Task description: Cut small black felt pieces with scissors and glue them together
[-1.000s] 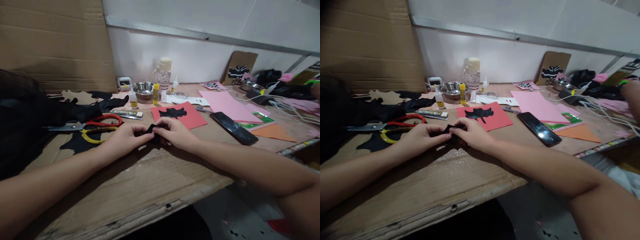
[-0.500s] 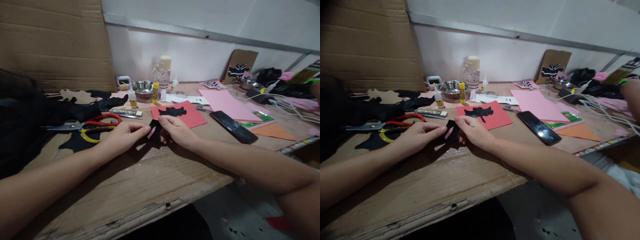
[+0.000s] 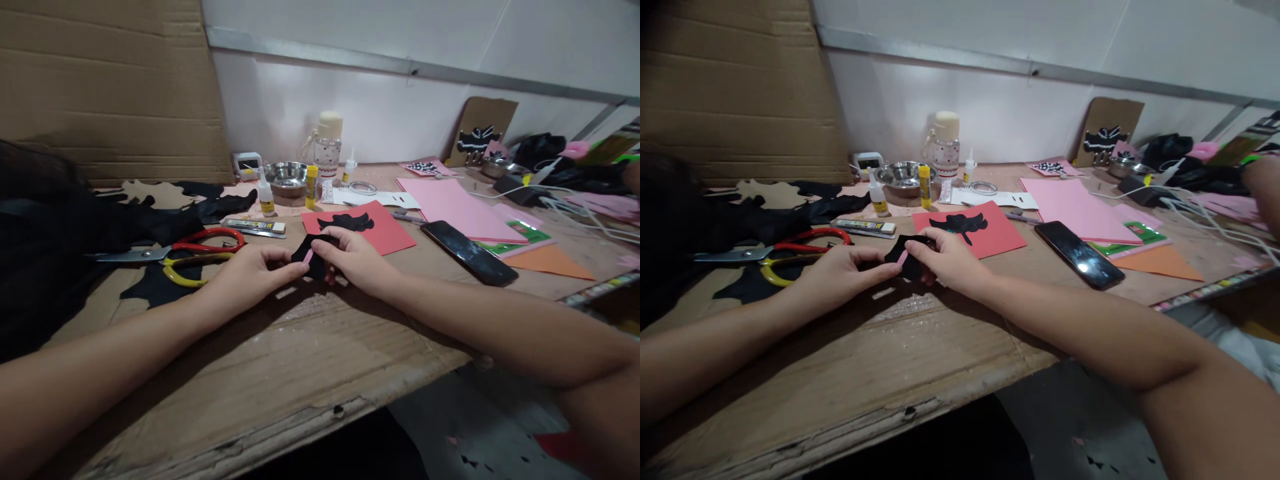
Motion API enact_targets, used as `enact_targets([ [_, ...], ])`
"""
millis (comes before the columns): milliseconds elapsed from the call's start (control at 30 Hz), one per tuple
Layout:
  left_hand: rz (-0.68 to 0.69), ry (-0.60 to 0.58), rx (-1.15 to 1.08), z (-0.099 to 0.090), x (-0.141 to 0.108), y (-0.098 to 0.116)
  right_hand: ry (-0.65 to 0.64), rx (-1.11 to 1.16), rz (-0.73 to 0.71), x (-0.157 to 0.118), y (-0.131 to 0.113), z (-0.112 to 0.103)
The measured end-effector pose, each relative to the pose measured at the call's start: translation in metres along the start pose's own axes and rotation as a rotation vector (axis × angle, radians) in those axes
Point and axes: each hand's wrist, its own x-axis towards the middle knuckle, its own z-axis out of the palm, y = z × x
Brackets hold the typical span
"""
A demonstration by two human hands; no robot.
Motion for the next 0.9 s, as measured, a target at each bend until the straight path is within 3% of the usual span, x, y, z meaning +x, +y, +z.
enact_targets([
  [367, 0.029, -0.026, -0.029, 0.001, 0.0, -0.003, -0.026, 0.02, 0.017, -0.002, -0.004, -0.001],
  [533, 0.087, 0.044, -0.089, 0.002, 0.0, -0.002, -0.027, -0.041, 0.035, -0.002, -0.006, 0.003],
  [700, 0.056, 0.039, -0.161, 0.002, 0.001, -0.006, -0.049, -0.088, -0.037, -0.003, -0.003, 0.006],
  [900, 0.051, -0.007, -0.147, 0.006, 0.0, -0.006, -0.02, 0.007, -0.09, 0.0, 0.001, -0.004],
])
